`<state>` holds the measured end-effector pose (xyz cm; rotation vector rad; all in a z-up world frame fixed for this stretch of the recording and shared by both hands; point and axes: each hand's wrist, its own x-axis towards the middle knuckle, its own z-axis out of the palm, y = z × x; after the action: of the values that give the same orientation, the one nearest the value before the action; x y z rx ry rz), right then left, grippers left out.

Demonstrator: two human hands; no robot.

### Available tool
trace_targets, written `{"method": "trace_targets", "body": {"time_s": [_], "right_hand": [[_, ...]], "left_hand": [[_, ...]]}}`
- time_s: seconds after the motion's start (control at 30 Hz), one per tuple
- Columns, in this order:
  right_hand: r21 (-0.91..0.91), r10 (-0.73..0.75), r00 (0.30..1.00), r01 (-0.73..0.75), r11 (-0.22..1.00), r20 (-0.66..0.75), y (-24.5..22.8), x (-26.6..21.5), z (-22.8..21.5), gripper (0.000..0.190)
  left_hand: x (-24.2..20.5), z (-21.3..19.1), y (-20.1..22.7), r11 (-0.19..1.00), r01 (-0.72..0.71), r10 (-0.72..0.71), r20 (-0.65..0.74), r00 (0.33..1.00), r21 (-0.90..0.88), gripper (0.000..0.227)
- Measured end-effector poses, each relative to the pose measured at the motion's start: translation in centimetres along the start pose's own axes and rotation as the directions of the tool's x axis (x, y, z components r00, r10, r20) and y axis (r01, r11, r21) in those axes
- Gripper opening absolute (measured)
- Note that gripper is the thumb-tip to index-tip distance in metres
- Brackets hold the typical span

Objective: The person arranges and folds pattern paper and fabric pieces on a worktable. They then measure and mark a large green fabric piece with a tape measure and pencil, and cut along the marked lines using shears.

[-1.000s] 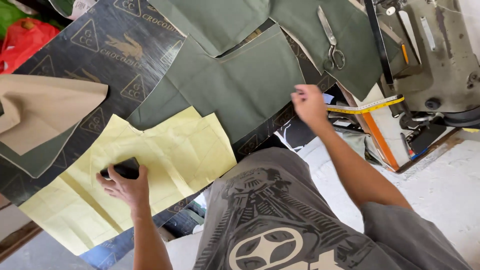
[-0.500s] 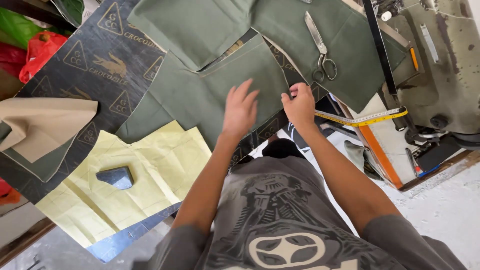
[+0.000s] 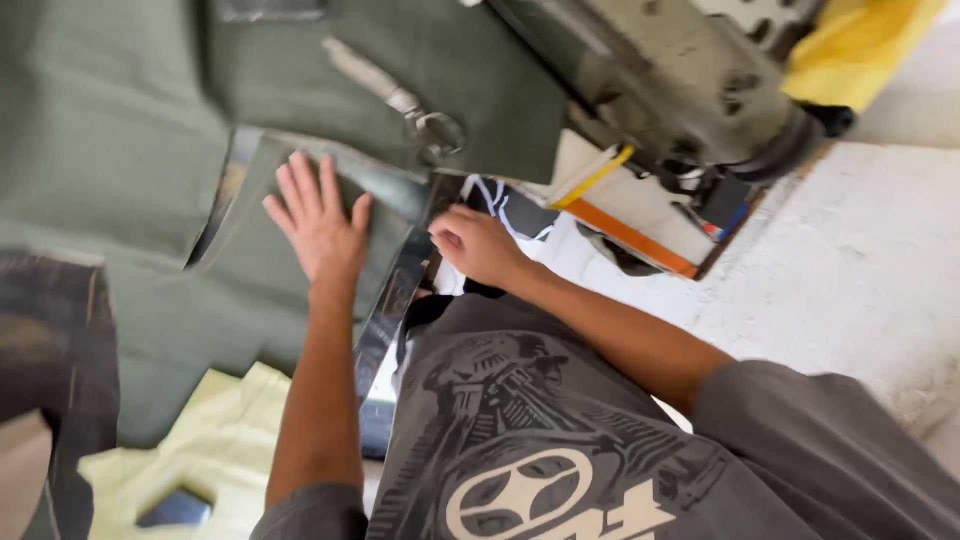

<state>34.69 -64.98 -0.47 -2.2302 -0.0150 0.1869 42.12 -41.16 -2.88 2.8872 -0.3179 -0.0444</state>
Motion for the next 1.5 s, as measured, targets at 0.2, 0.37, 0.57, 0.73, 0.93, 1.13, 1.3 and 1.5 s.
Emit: {"method": "trace_targets", "body": {"time_s": [0.2,0.37,0.57,0.73,0.93,1.13,1.3,1.5], "right_hand": [[-0.086,0.195,0.875,-0.258,0.962,-0.443,13.2,-11.5,-11.7,0.020],[-0.187,0.219,0.521,-0.617,0.764,-0.825,21.8,-19.4,-17.8,0.015],[-0.077,0.547,0.359,-0.879,0.471,-0.756,26.4,-19.2,-19.9,0.032],[-0.222,0.488,0.445,-0.866,0.448,-0.751,38.9,-23.3,-21.0,0.035],[0.152,0.629,0.355,-0.780,0.607,-0.692,26.5,-20.9,-22.2,0.032],[0.634,0.845,0.411,-0.563,0.530,-0.342,4.9,-9.2,-15.5,0.019],[0.515,0.707,0.701,-0.644,0.565,0.100,-6.3,-0.5,-2.9,0.037],[0.053,0.265,0.885,-0.307,0.950,0.384,-15.5,5.1,13.0,0.012]], "left_hand": [[1.4,-0.4,0.3,0.999,0.033,-0.034,0.040,0.999,0.017,0.075],[1.1,-0.6,0.0,0.985,0.161,-0.151,0.163,0.975,-0.054,0.085],[-4.5,0.0,-0.6,0.949,0.229,-0.253,-0.092,0.963,-0.215,0.074],[-10.2,-2.0,-0.5,0.925,0.302,-0.348,-0.193,0.917,-0.231,0.060],[-13.9,-2.6,-2.6,0.842,0.427,-0.484,-0.114,0.867,-0.329,0.056],[-16.2,-4.1,-8.2,0.846,0.463,-0.501,-0.099,0.860,-0.265,0.063],[-16.0,-3.5,-12.7,0.906,0.416,-0.420,-0.029,0.907,-0.080,0.087],[-14.8,-4.8,-13.8,0.932,0.357,-0.363,0.182,0.914,0.065,0.105]]}}
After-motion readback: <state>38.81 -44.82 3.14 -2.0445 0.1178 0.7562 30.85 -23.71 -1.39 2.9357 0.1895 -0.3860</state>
